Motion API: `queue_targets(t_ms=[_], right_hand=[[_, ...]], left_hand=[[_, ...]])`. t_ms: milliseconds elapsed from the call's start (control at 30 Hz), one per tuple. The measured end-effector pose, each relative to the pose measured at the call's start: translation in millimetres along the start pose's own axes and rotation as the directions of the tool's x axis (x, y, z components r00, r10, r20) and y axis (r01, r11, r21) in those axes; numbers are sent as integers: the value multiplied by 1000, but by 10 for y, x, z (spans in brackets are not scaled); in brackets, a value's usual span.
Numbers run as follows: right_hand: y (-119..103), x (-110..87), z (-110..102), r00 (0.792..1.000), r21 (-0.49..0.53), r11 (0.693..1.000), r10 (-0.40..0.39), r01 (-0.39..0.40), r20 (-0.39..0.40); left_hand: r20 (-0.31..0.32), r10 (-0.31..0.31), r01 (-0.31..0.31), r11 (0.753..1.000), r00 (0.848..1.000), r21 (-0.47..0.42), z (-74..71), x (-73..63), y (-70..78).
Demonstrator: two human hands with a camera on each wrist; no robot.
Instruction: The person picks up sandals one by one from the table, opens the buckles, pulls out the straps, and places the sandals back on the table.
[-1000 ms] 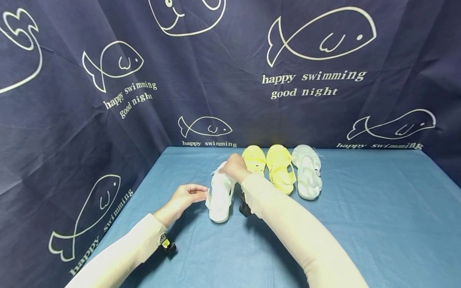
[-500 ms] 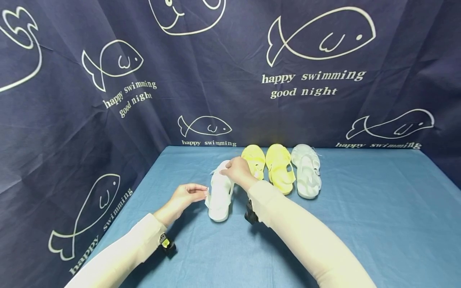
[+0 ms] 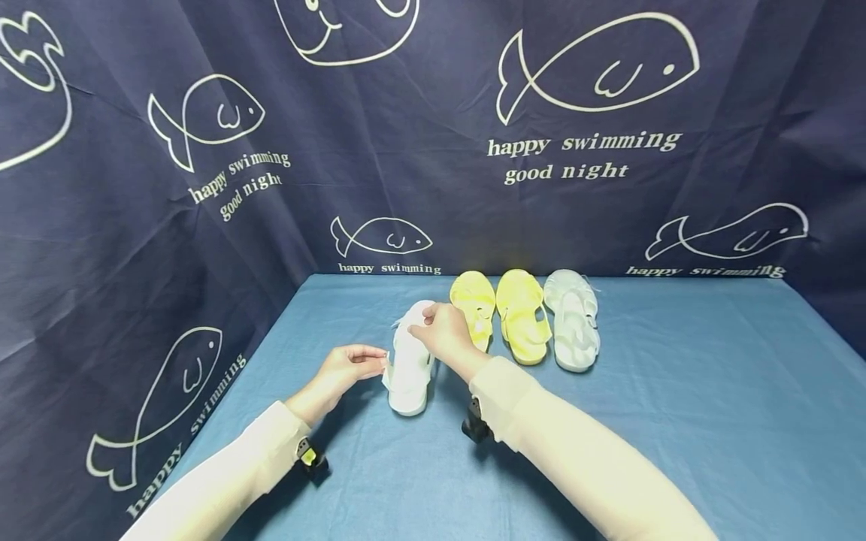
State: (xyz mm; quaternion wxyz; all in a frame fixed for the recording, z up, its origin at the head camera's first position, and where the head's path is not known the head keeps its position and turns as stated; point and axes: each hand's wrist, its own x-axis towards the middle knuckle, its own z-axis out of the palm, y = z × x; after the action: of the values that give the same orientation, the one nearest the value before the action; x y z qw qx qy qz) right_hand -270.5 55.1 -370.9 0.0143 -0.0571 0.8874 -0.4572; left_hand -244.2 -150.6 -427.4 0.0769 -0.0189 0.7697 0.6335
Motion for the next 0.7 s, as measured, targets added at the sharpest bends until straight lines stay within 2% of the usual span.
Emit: queue_targets(t_ms=[300,500,700], right_hand=[[67,-189,58,995,49,998,-43,48,-91],[128,-269,102,995,73,997,16,-9,-103],[167,-325,147,992,111,993,41,-27,-118]], left_hand=[[-6,-7,7,1000,1000,9,13,-21,32],[-17,-15,15,1000,1000,-3,24,-47,34],[-13,-2,2,1000,1000,-10,40,-45,35]])
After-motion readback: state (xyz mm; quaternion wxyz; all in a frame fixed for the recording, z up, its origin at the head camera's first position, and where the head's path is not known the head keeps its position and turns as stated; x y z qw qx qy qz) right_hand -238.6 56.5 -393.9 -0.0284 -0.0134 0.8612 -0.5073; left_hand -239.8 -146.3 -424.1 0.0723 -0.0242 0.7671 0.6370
